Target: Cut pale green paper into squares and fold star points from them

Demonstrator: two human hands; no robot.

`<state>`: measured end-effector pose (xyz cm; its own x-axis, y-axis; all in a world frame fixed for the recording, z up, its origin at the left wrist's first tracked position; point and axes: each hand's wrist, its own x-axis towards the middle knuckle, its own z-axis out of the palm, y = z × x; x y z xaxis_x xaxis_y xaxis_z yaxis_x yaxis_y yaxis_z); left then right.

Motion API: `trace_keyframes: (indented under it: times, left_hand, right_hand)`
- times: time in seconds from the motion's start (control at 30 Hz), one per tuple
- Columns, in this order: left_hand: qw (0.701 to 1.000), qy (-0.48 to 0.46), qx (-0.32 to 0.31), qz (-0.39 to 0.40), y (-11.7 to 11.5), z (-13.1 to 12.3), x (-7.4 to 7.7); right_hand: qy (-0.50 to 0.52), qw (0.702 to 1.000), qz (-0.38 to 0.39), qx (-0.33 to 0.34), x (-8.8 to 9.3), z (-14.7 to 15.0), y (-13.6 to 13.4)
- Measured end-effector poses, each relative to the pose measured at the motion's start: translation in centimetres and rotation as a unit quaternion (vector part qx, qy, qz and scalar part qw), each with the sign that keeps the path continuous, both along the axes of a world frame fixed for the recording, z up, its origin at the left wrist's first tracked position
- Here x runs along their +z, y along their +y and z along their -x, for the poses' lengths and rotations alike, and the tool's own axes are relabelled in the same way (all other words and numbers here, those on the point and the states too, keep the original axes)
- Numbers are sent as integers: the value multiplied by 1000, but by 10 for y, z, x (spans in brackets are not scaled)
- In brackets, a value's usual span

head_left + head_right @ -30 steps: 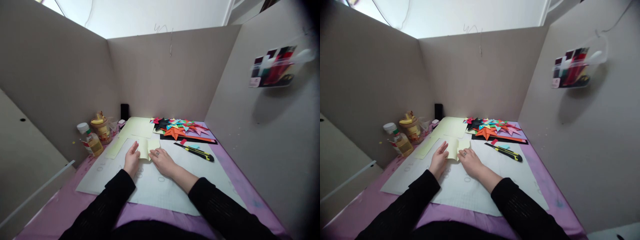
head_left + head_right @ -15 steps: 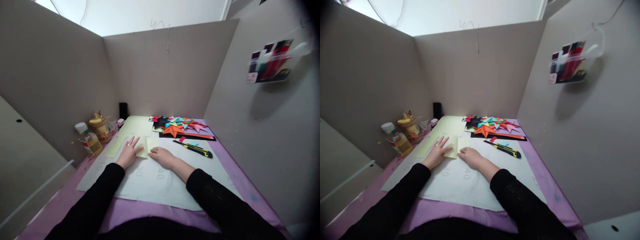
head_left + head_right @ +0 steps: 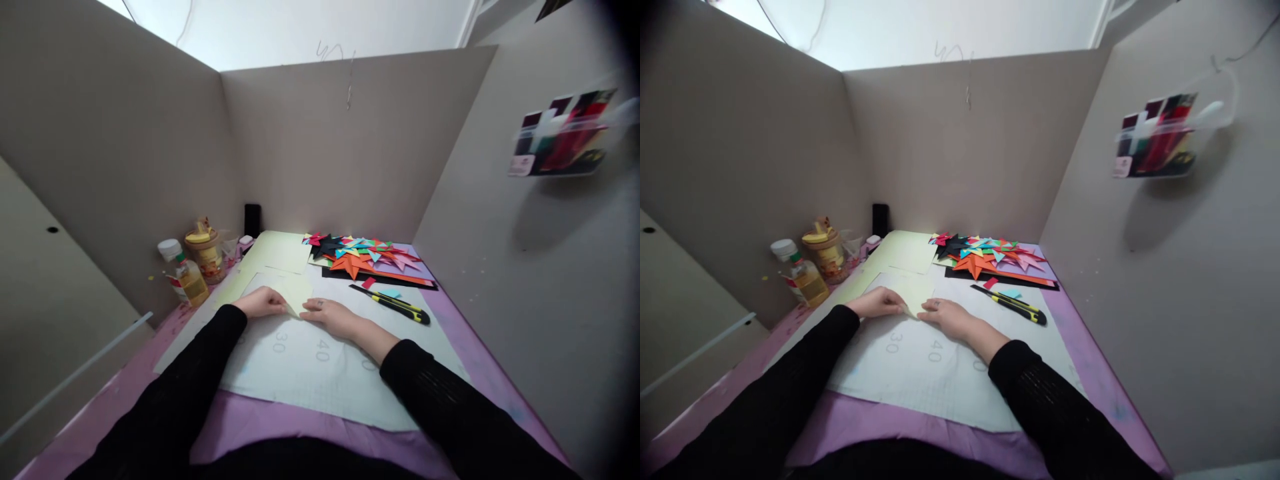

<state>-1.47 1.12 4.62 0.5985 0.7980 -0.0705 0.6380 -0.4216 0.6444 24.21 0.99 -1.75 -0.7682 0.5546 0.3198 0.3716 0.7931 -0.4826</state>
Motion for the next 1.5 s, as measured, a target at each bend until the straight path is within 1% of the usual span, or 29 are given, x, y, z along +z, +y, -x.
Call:
trace_keyframes:
  times: [0.1,0.17,0.27,0.37,0.47,0.57,0.67,0.83,0.9,1.07,1.13,1.27,1.43,1.5]
  left_hand:
    - [999,30,39,-11,8,-8,2]
    - [997,28,56,-38,8,-15,-2]
    - [996,-9,62,-69,2,-22,-12]
    - [990,-60,54,-114,-2,-19,-18]
    - [984,-73,76,-146,0,-9,-22]
    - [986,-55,102,-116,4,1,-27]
    - [988,-42,109,-97,5,3,-31]
    - [986,-43,113,-115,9,-8,-32]
    - [986,-34,114,-115,15,-13,-30]
    - [993,20,83,-82,34,-21,-28]
    - [992,26,91,-80,38,-23,-29]
    - [988,35,115,-95,35,-21,-31]
    - [990,36,121,-58,24,-11,-28]
    - [990,32,121,-59,21,-9,-27]
  right_hand:
    - [7,1000,-8,12,2,0,0]
    - [18,999,-13,23,3,0,-1]
    - [17,999,-15,26,3,0,-1]
    - [12,1000,-1,12,2,1,-3]
    - [27,1000,12,-5,2,4,-4]
    - [20,1000,7,-13,5,8,-6]
    - [-7,1000,-6,-16,9,10,-7]
    - [-39,998,-44,-1,14,12,-8]
    - [-42,998,-49,9,14,12,-8]
    - [-52,997,-50,21,14,12,-9]
    - [-47,998,-46,16,13,12,-9]
    - [-41,998,-39,7,11,11,-10]
    - [-37,997,-62,-9,11,8,-10]
    - [-36,997,-65,-17,10,8,-10]
